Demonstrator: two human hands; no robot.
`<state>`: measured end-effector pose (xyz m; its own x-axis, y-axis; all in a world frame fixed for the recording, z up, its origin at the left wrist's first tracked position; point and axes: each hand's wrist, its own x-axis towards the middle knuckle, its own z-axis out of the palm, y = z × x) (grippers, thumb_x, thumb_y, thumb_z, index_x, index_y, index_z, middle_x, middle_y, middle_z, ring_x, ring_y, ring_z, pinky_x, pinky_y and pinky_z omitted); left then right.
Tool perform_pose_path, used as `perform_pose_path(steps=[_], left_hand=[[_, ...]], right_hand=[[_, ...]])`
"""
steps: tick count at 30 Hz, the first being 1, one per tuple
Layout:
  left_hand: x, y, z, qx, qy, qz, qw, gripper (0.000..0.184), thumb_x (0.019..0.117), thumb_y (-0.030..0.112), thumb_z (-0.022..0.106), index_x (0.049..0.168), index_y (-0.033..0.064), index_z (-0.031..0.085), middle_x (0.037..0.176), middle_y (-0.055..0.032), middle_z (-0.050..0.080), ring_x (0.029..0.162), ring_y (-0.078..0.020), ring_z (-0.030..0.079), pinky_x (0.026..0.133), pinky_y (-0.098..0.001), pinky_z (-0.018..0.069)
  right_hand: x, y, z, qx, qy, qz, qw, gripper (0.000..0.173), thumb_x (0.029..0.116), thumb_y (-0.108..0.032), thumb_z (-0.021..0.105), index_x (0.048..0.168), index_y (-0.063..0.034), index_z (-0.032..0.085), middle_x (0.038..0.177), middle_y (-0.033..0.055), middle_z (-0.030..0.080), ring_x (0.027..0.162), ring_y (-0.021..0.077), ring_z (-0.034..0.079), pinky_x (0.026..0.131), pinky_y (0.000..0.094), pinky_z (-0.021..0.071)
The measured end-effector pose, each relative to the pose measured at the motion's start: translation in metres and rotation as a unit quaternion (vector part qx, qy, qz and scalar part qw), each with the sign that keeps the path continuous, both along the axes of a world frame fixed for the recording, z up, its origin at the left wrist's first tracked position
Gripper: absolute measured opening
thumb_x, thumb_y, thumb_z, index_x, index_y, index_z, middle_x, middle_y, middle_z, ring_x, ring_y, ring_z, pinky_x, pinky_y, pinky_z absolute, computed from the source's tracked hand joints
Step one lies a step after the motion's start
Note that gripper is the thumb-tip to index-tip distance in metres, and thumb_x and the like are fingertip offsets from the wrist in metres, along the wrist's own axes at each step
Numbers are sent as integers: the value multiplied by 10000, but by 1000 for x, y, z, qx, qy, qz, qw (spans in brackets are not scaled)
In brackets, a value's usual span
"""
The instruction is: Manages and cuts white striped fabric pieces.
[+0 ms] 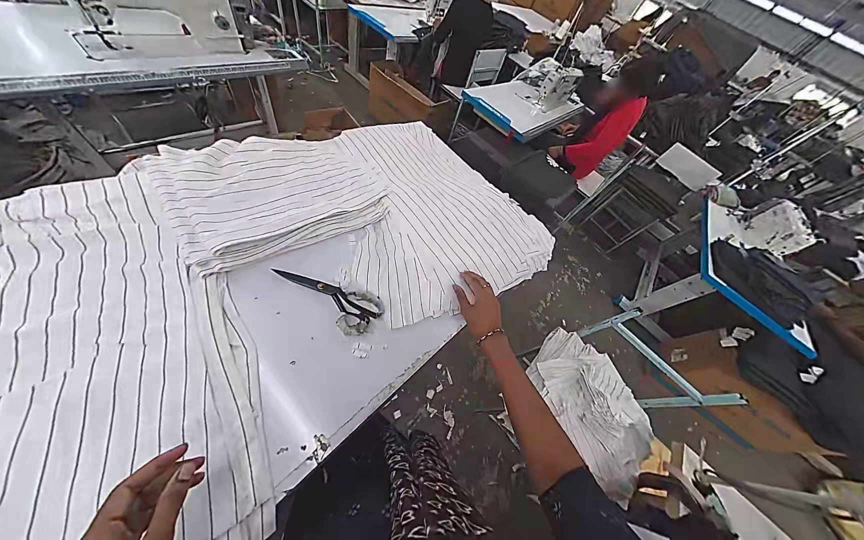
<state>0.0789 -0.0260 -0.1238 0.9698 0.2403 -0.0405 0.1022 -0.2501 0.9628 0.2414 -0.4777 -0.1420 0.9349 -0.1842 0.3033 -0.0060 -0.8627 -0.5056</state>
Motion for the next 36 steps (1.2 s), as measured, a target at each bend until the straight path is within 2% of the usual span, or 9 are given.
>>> perform_pose_path(steps=[3, 9, 16, 19, 23, 26, 29, 31, 36], left_hand=[[-3, -1, 0, 8, -4, -6, 1000, 372, 1018, 119, 543, 1264, -157, 510, 1003, -58, 690, 869, 24, 656, 799, -197, 555], [-10, -2, 5, 12, 7, 5, 1000, 362, 1018, 113, 538, 1268, -148, 517, 1001, -70, 694, 867, 17, 658, 793, -195, 552], [-11, -6, 6, 2, -6, 9, 1000, 348, 1004, 100, 555, 1261, -133, 540, 1010, -72, 698, 883, 9, 665, 812, -197, 559], [-12, -7, 7, 4, -7, 11, 1000, 356, 1004, 88, 547, 1266, -153, 541, 1042, -131, 694, 901, -19, 672, 829, -215, 561], [-16, -7, 7, -2, -12, 32, 999, 319, 1005, 77, 534, 1242, -135, 560, 1032, -99, 700, 900, -12, 679, 814, -210, 570], [-20, -2, 6, -6, -19, 36, 999, 317, 1009, 77, 523, 1242, -137, 555, 1021, -92, 703, 893, -4, 677, 801, -204, 568], [-23, -1, 6, -6, -17, 37, 999, 317, 1005, 75, 514, 1238, -137, 551, 1011, -81, 702, 891, 4, 673, 797, -196, 565], [-24, -1, 6, -8, -15, 38, 999, 315, 1005, 74, 512, 1235, -139, 550, 1017, -81, 700, 887, 7, 670, 798, -193, 561], [-25, -2, 6, -12, -16, 38, 999, 306, 1007, 69, 510, 1233, -132, 558, 1018, -80, 701, 891, 1, 675, 800, -192, 564]], right_hand=[[13, 6, -1, -13, 52, -10, 999, 437, 1000, -315, 631, 1323, -24, 674, 1395, 183, 628, 1321, 349, 580, 1109, 487, 455], [12, 10, 6, -52, 83, -13, 995, 394, 1028, -247, 557, 1326, -16, 670, 1391, 177, 638, 1303, 342, 604, 1091, 492, 469], [16, 19, 23, -75, 181, -20, 980, 493, 1020, -361, 575, 1414, -67, 606, 1474, 172, 568, 1361, 329, 549, 1103, 495, 446], [21, 27, 36, -96, 246, -36, 964, 488, 1035, -347, 532, 1442, -78, 566, 1452, 174, 579, 1319, 343, 576, 1060, 530, 465], [24, 25, 40, -108, 258, -38, 959, 433, 1045, -296, 483, 1403, -76, 592, 1356, 167, 646, 1211, 356, 642, 983, 557, 496], [24, 22, 40, -103, 242, -30, 964, 447, 1047, -368, 520, 1354, -60, 623, 1343, 180, 648, 1214, 358, 638, 993, 548, 492], [29, 27, 44, -102, 254, -23, 961, 574, 1003, -460, 598, 1396, -42, 582, 1425, 200, 581, 1290, 361, 583, 1040, 530, 469], [35, 34, 53, -108, 289, -31, 951, 624, 977, -476, 639, 1407, -31, 564, 1425, 212, 568, 1291, 366, 577, 1035, 535, 475], [43, 34, 66, -123, 334, -25, 934, 458, 1024, -355, 570, 1362, -48, 606, 1353, 200, 624, 1267, 363, 594, 1028, 554, 464]])
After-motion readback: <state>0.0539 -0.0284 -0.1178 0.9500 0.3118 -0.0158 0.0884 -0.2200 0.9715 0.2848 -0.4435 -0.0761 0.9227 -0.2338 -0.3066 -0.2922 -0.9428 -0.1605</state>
